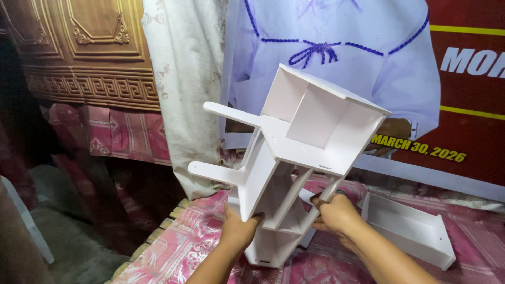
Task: The person assembles a white plastic organizer by inserting divider panels into slots on a multi-compartment base. They adjust the pieces to fit, then use pink-handled scissors to trim a small tab on the organizer.
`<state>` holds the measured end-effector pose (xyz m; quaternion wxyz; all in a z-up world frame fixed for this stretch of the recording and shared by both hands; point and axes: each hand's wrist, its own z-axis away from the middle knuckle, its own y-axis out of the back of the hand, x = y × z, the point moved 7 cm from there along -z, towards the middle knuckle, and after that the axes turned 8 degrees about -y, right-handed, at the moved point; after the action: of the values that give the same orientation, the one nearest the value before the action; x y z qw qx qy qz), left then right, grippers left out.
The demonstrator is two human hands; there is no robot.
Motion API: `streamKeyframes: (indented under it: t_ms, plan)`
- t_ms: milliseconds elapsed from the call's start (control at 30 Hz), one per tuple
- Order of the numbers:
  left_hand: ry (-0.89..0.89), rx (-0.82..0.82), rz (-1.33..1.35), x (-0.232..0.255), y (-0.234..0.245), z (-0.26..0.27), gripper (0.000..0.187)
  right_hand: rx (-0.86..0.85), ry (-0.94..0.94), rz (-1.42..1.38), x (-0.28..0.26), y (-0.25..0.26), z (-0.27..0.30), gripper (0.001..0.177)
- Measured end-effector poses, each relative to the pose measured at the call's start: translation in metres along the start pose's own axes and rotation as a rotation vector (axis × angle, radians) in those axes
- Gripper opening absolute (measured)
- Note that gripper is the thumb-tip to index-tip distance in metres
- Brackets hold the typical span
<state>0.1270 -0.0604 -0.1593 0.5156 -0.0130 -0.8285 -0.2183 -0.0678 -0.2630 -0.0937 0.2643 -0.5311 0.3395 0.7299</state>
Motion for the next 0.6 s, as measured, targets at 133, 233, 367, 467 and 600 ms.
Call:
streamKeyframes:
  t_ms: [133, 233, 367, 467, 600]
  plan:
    - [0.143, -0.146, 0.290, 0.009, -0.015, 0.019, 0.061, -0.028, -0.016, -0.041, 0.000, 0.004, 0.007, 0.036]
    - [0.013, -0.151, 0.445, 0.039, -0.017, 0.030, 0.044, -0.076, -0.023, -0.134, 0.003, 0.011, 0.011, 0.036]
    - [0.210, -0.181, 0.617, 0.060, -0.018, 0.037, 0.038, -0.170, -0.060, -0.312, 0.018, 0.014, 0.009, 0.037]
    - [0.032, -0.096, 0.528, 0.088, -0.005, 0.028, 0.032, -0.251, -0.141, -0.480, 0.039, 0.005, 0.000, 0.036]
    - [-0.306, 0.047, 0.096, 0.118, 0.025, 0.016, 0.029, -0.391, -0.251, -0.646, 0.071, -0.030, -0.012, 0.034]
